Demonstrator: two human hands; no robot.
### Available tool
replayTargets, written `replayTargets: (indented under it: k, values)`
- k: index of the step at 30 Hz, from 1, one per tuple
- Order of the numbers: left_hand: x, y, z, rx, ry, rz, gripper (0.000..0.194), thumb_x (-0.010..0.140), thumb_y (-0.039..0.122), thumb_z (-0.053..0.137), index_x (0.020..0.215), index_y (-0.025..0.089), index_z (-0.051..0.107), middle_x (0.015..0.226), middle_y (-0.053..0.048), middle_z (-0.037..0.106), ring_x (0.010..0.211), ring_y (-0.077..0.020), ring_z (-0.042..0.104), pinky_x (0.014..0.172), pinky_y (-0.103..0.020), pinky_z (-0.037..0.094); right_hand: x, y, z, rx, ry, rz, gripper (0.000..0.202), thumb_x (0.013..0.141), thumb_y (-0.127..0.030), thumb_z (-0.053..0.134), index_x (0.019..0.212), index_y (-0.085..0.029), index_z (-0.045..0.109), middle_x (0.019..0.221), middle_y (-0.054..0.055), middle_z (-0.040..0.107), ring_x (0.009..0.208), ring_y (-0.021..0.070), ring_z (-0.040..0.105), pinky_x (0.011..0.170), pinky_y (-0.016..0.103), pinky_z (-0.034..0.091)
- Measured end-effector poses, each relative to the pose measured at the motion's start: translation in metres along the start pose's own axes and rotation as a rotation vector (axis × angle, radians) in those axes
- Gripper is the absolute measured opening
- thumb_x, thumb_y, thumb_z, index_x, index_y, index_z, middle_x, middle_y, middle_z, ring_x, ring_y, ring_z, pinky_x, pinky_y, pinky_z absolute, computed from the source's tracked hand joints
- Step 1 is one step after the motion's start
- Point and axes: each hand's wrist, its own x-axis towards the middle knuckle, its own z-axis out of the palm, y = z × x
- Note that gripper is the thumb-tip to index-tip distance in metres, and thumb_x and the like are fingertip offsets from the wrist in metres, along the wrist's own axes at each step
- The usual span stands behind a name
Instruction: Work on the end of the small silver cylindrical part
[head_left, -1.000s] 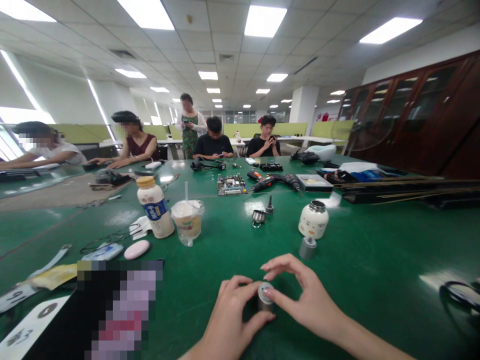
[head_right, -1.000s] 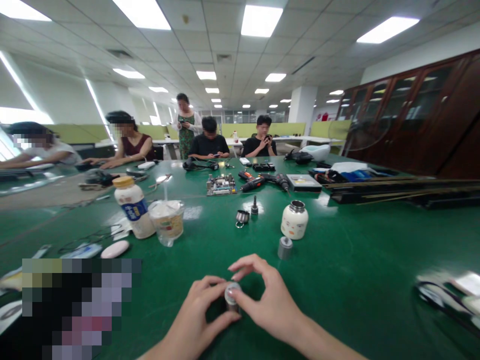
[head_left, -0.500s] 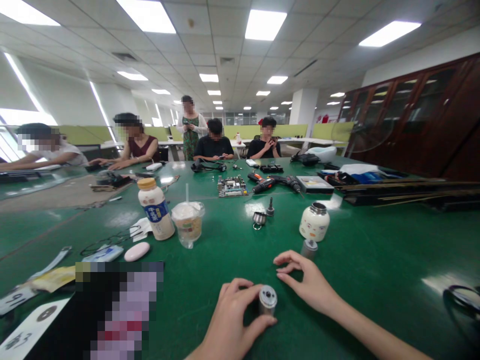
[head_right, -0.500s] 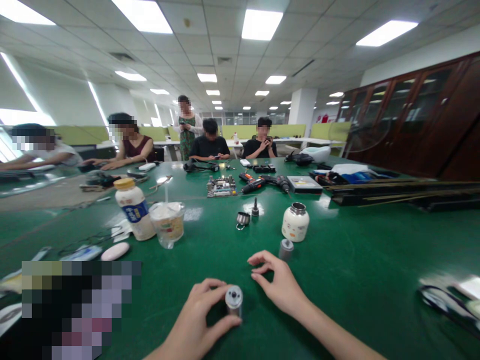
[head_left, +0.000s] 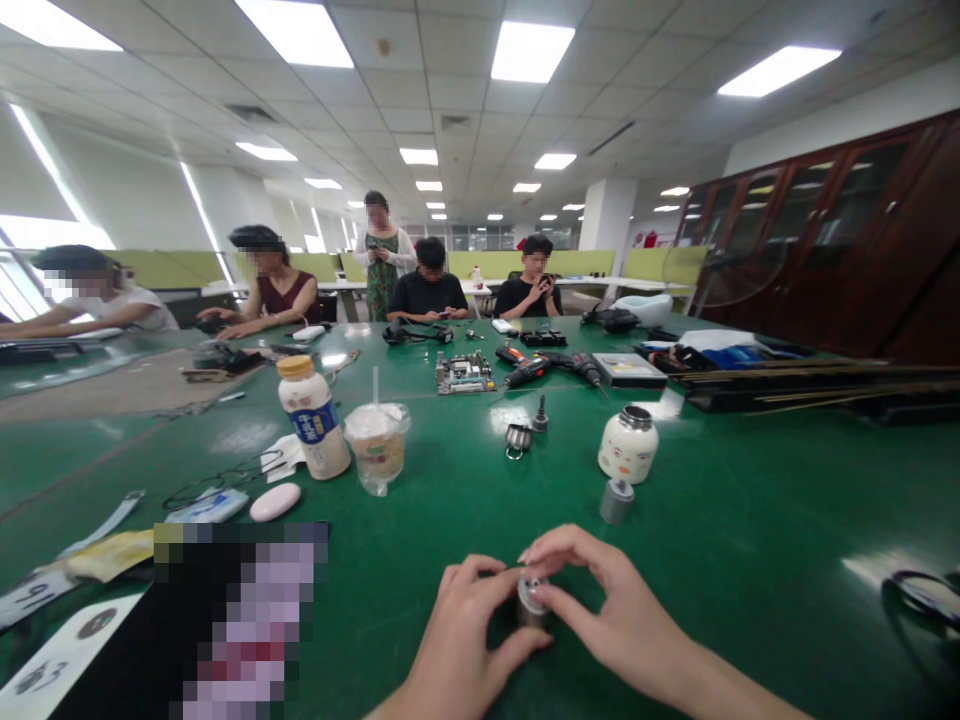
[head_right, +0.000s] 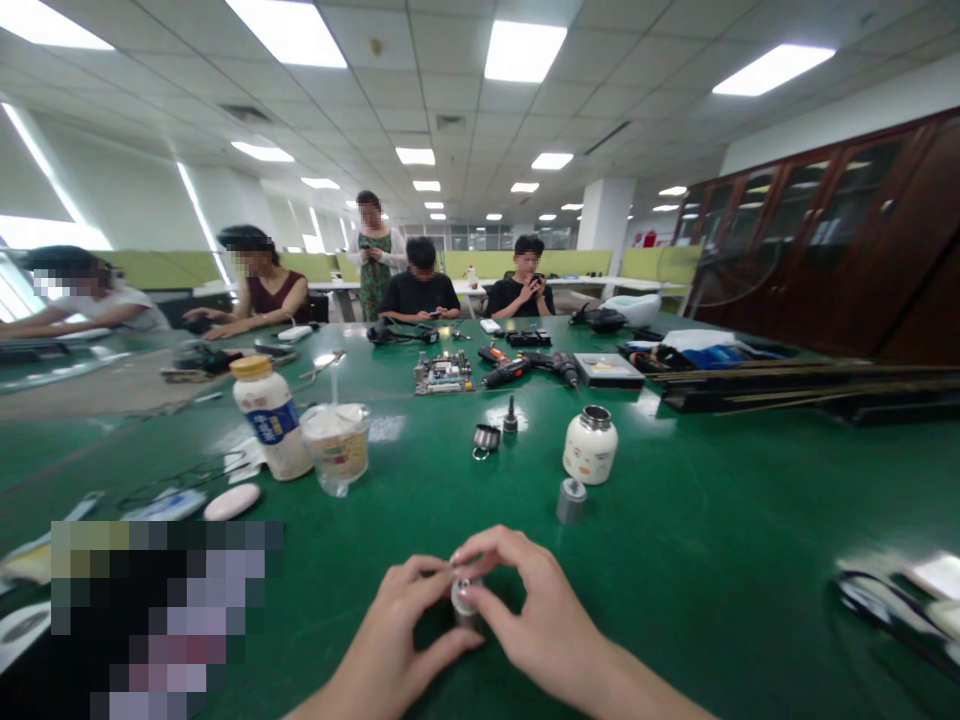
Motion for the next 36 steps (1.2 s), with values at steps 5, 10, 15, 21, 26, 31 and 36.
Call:
replayTargets:
  k: [5,10,15,21,26,31,36]
  values:
    - [0.0,0.002,-0.001,0.004,-0.011,-0.012,0.045,0.079,0.026,0.077,0.121,0.036,0.064,0.11,-0.001,0.068,0.104,-0.0262,0.056,0.09,-0.04,0.044,0.001,-0.001,-0.003,-0.017,0.018,-0.002,0.021,0.081,-0.01,0.066,0.096,-0.024,0.063,0.092,0.0,0.068,0.084,0.0172,0.067,0.081,0.031,0.052]
    - [0.0,0.004,-0.002,0.005,-0.007,-0.038,0.034,0.077,0.027,0.079,0.11,0.031,0.069,0.104,-0.003,0.068,0.101,-0.0267,0.057,0.088,-0.04,0.044,0.001,0.0,-0.009,-0.015,0.124,-0.055,0.018,0.085,-0.02,0.065,0.102,-0.024,0.059,0.091,0.0,0.066,0.072,0.0145,0.065,0.074,0.03,0.053]
    - [-0.001,0.0,0.001,-0.002,0.013,-0.031,0.035,0.077,0.025,0.079,0.111,0.031,0.069,0.106,-0.003,0.067,0.102,-0.0266,0.056,0.089,-0.04,0.044,-0.002,0.001,0.0,-0.003,0.04,-0.001,0.029,0.08,-0.013,0.069,0.105,-0.026,0.062,0.104,0.002,0.069,0.093,0.0189,0.069,0.089,0.035,0.052]
    - [-0.001,0.001,0.001,0.017,-0.004,-0.045,0.035,0.077,0.03,0.078,0.111,0.03,0.069,0.106,-0.005,0.067,0.102,-0.0282,0.057,0.089,-0.042,0.045,0.006,0.01,-0.002,0.135,0.166,-0.024,0.017,0.083,-0.018,0.069,0.096,-0.024,0.06,0.097,0.002,0.071,0.086,0.0182,0.073,0.083,0.032,0.057]
    - [0.001,0.004,0.0,0.032,-0.01,-0.083,0.036,0.075,0.029,0.08,0.109,0.027,0.071,0.105,-0.007,0.066,0.101,-0.0297,0.058,0.09,-0.044,0.045,0.019,0.046,-0.023,0.083,0.145,0.069,0.018,0.083,-0.018,0.068,0.099,-0.021,0.059,0.101,0.005,0.071,0.087,0.0199,0.073,0.085,0.036,0.056]
    - [0.001,0.002,0.001,0.028,-0.008,-0.083,0.037,0.075,0.03,0.08,0.11,0.027,0.07,0.106,-0.008,0.065,0.101,-0.0298,0.058,0.09,-0.044,0.045,0.018,0.063,-0.025,0.062,0.07,0.109,0.016,0.081,-0.016,0.07,0.095,-0.019,0.063,0.097,0.005,0.071,0.087,0.0214,0.073,0.083,0.037,0.057]
    - [0.001,-0.001,0.003,0.007,-0.003,-0.084,0.038,0.073,0.033,0.082,0.109,0.028,0.071,0.103,-0.007,0.064,0.098,-0.0285,0.058,0.088,-0.043,0.046,0.012,0.031,-0.016,0.184,0.138,0.042,0.019,0.081,-0.02,0.072,0.096,-0.022,0.06,0.098,0.003,0.071,0.087,0.018,0.072,0.085,0.033,0.056]
